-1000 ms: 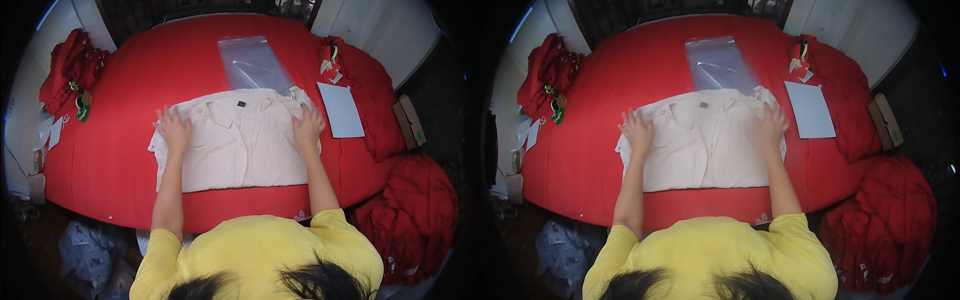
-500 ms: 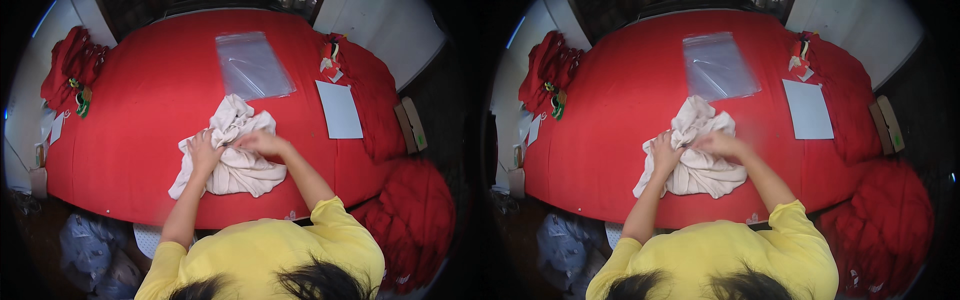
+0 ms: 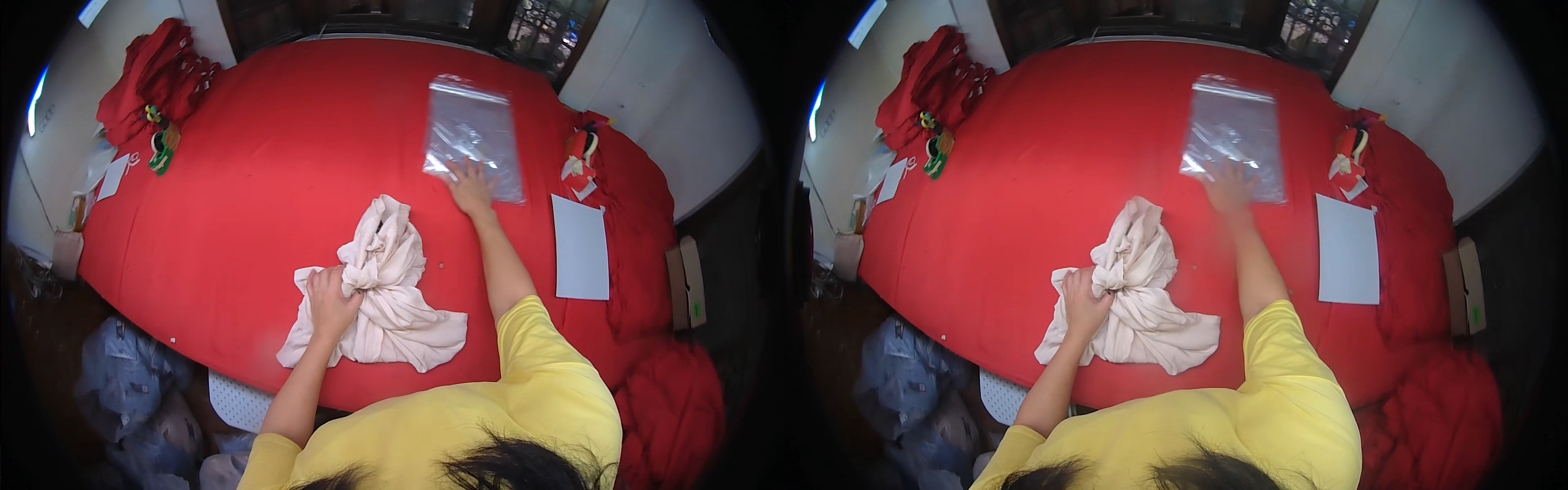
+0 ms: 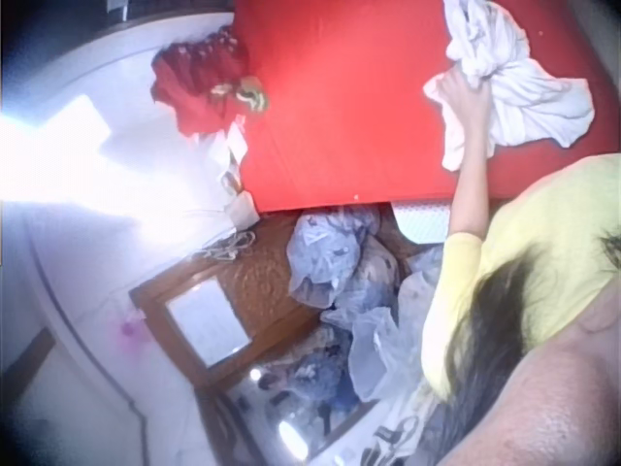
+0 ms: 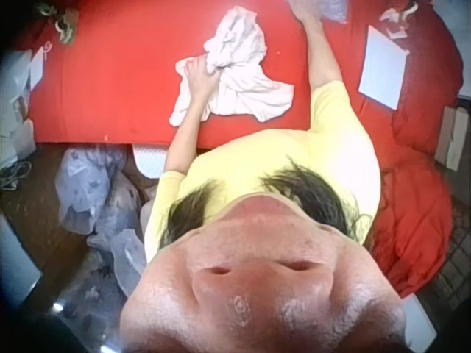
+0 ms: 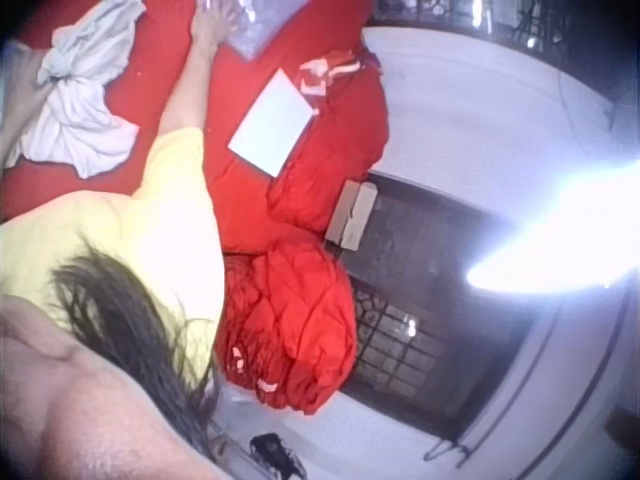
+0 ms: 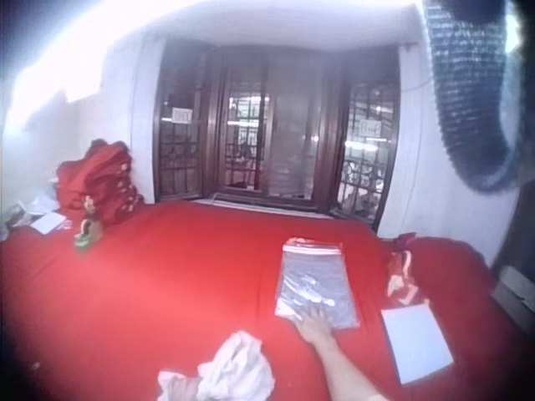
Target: The person picks up a shirt, spreads it out on a red surface, uses a piece of cardboard to guide the folding, and then folds the shirt into a neat rectangular shape.
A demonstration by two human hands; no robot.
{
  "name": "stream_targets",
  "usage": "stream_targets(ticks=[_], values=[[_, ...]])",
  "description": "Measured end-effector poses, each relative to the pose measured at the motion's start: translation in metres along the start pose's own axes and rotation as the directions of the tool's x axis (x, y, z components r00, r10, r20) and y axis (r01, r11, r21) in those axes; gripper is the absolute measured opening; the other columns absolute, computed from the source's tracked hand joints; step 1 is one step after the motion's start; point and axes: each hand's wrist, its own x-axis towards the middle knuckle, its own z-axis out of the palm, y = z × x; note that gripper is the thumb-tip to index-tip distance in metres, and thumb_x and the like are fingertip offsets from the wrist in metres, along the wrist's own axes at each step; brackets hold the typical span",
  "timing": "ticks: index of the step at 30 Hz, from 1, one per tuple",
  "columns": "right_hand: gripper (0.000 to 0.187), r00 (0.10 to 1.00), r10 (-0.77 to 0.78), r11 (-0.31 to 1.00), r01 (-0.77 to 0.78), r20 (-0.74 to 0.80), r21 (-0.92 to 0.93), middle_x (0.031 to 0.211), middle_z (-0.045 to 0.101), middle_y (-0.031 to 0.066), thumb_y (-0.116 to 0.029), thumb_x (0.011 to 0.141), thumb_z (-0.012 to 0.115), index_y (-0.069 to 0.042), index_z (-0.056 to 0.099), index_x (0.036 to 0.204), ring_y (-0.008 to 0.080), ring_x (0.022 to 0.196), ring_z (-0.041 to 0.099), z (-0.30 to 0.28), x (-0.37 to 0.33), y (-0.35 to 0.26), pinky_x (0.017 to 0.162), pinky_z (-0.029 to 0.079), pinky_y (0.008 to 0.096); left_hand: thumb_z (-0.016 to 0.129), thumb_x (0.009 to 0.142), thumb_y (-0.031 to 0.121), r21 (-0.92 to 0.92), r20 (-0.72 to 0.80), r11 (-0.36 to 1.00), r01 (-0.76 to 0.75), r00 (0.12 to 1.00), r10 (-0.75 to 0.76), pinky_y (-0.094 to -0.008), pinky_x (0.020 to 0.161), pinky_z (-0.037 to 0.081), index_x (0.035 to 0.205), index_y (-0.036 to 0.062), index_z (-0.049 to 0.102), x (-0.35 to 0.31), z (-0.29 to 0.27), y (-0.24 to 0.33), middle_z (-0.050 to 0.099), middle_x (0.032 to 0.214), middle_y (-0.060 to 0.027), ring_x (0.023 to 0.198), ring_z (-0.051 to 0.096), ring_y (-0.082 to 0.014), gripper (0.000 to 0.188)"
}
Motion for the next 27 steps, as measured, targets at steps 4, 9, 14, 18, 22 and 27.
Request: stream_targets(ticks=[4, 9, 14, 18, 22, 27], values=[[0.056, 0.999, 0.043, 0.999, -0.043, 0.003, -0.025, 0.155, 0.025, 0.0077, -0.062, 0.094, 0.031, -0.035, 0.037, 0.144, 0.0355, 0.142, 0.021, -0.002, 0.028, 0.05, 0.107, 0.012, 0.0701, 0.072, 0.066, 0.02, -0.034, 0.001, 0.999, -0.022, 1.0, 0.022, -0.0488, 0.105, 0.03, 0.113, 0.0027, 0.055, 0.0, 0.004, -0.004, 0.056, 0.108, -0.0135, 0.108, 0.049, -0.0313, 0.053], [0.063, 0.967, -0.018, 0.999, 0.008, -0.255, -0.041, 0.149, 0.033, 0.0104, -0.057, 0.093, 0.042, -0.022, 0.037, 0.144, 0.0335, 0.137, 0.031, 0.007, 0.026, 0.081, 0.108, 0.013, 0.0677, 0.072, 0.064, 0.018, -0.08, -0.025, 0.996, -0.047, 0.999, 0.045, -0.0451, 0.099, 0.034, 0.113, 0.0025, 0.055, 0.005, -0.001, 0.002, 0.055, 0.109, -0.0145, 0.108, 0.048, -0.0339, 0.054], [0.071, 0.88, 0.027, 1.0, -0.03, -0.474, 0.0, 0.148, 0.033, 0.0136, -0.061, 0.089, 0.048, -0.021, 0.033, 0.146, 0.0332, 0.137, 0.031, -0.002, 0.031, 0.078, 0.109, 0.014, 0.0653, 0.07, 0.066, 0.019, -0.069, -0.012, 0.998, -0.008, 1.0, 0.008, -0.0447, 0.101, 0.033, 0.114, 0.0027, 0.055, 0.002, -0.005, 0.0, 0.054, 0.113, -0.0136, 0.109, 0.048, -0.0327, 0.053], [0.071, 0.929, 0.287, 0.958, -0.276, -0.235, 0.077, 0.151, 0.028, 0.0173, -0.062, 0.089, 0.047, -0.021, 0.035, 0.145, 0.0342, 0.139, 0.027, -0.002, 0.045, 0.096, 0.109, 0.016, 0.0637, 0.069, 0.067, 0.021, -0.077, -0.039, 0.997, -0.016, 0.999, 0.013, -0.0444, 0.102, 0.032, 0.113, 0.0029, 0.055, 0.0, -0.006, 0.002, 0.054, 0.115, -0.013, 0.11, 0.048, -0.0315, 0.052], [0.066, 0.946, 0.264, 0.964, -0.261, -0.187, 0.044, 0.152, 0.027, 0.019, -0.057, 0.091, 0.046, -0.019, 0.038, 0.144, 0.0348, 0.141, 0.024, -0.003, 0.021, 0.115, 0.11, 0.015, 0.0632, 0.069, 0.067, 0.021, -0.091, -0.023, 0.995, -0.051, 0.999, 0.049, -0.0449, 0.103, 0.032, 0.114, 0.0024, 0.055, 0.002, -0.001, 0.007, 0.054, 0.12, -0.0143, 0.111, 0.048, -0.0327, 0.052], [0.06, 0.875, 0.227, 0.974, -0.203, -0.428, 0.102, 0.151, 0.031, 0.0173, -0.05, 0.091, 0.051, -0.018, 0.042, 0.141, 0.0352, 0.141, 0.025, -0.022, -0.032, 0.13, 0.11, 0.015, 0.063, 0.072, 0.067, 0.017, -0.103, -0.017, 0.995, 0.0, 1.0, -0.001, -0.046, 0.102, 0.033, 0.115, 0.0017, 0.055, -0.001, 0.008, -0.005, 0.058, 0.113, -0.0158, 0.109, 0.05, -0.0349, 0.053]])
